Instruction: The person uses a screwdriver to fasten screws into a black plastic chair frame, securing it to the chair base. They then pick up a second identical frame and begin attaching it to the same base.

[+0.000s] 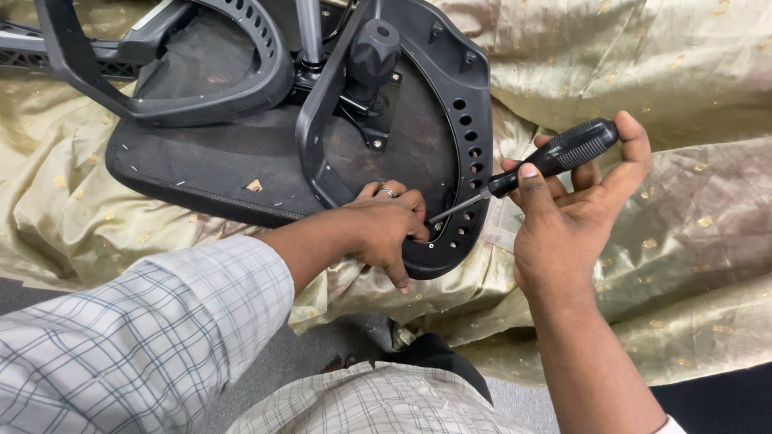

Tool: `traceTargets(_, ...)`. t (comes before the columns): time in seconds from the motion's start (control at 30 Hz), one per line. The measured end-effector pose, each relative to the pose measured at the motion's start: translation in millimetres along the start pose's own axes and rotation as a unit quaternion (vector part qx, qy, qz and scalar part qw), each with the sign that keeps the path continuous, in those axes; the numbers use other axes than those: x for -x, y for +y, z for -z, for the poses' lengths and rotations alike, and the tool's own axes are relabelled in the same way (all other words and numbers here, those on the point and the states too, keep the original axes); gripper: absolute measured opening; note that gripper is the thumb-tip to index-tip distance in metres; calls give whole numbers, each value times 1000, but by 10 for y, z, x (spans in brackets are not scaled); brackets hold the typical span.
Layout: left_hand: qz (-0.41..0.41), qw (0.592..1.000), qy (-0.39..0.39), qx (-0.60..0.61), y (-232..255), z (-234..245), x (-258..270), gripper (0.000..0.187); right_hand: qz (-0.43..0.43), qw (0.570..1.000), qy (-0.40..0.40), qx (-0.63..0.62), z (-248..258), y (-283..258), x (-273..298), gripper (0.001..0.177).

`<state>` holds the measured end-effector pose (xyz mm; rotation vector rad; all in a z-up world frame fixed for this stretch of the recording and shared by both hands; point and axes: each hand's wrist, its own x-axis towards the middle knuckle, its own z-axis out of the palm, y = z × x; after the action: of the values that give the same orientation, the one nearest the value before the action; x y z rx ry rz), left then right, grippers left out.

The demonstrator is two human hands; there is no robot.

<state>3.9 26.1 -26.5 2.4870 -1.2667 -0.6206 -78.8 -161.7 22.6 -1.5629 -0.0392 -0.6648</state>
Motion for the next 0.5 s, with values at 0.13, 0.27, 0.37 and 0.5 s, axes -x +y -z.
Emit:
traceTargets(0.13,1,1000,5,5,7,4,-11,83,0,1000,-7,3,17,1,19,80)
traceTargets(0.27,-1,1000,21,13,6,10,8,79,20,1000,-16,15,24,-4,-1,75)
traceTargets(0.37,-5,999,30,19,2,6,25,78,41,999,-3,-7,24,-33,-3,78)
traceTargets(0.5,0,999,22,36,-3,5,27,80,65,996,-17,61,87,-137,11,73)
